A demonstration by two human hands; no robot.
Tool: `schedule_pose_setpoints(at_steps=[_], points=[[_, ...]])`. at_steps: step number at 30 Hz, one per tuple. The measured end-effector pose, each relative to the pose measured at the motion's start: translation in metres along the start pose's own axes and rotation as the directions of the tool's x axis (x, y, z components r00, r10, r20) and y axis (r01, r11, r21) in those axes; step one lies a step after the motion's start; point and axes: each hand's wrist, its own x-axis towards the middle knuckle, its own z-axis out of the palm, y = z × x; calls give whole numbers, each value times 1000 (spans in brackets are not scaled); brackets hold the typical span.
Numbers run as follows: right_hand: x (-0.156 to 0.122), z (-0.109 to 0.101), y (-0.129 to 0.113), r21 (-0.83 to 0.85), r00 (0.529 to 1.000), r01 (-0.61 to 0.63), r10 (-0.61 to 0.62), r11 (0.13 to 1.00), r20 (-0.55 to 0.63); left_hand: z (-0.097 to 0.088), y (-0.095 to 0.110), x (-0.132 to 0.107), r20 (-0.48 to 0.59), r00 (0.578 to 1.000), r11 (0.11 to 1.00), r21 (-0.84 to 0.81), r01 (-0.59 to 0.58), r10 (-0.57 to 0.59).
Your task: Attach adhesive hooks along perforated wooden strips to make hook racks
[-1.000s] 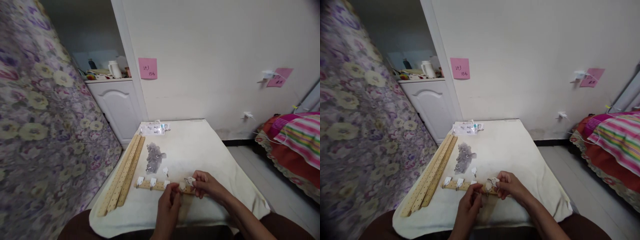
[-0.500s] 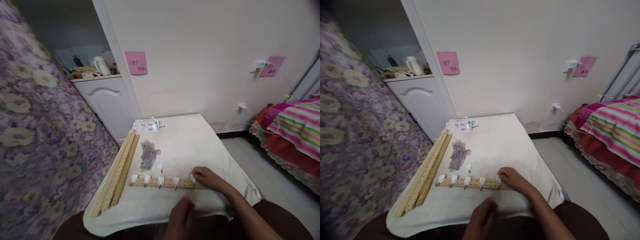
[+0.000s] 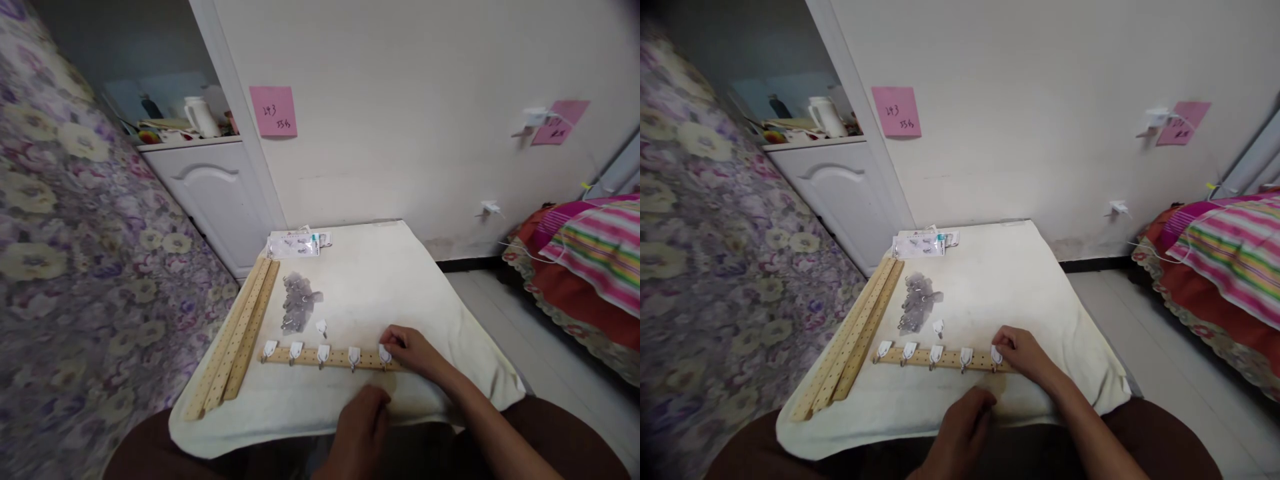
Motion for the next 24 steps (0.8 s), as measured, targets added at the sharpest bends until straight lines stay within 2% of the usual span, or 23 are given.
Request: schedule_pose_setpoints(at_steps=[6,14,24], points=[[-1,2,6,-32,999,10,-12,999,-52,0,-2,2,-8,1000,1000,21,-16,16],[1,1,14,34,1000,-29,30,999,-8,-3,-2,3,-16,1000,999,42,-4,4],[0,-1,15,39,999,-19,18,999,28,1,-6,5,-25,999,990,134,-41,45]])
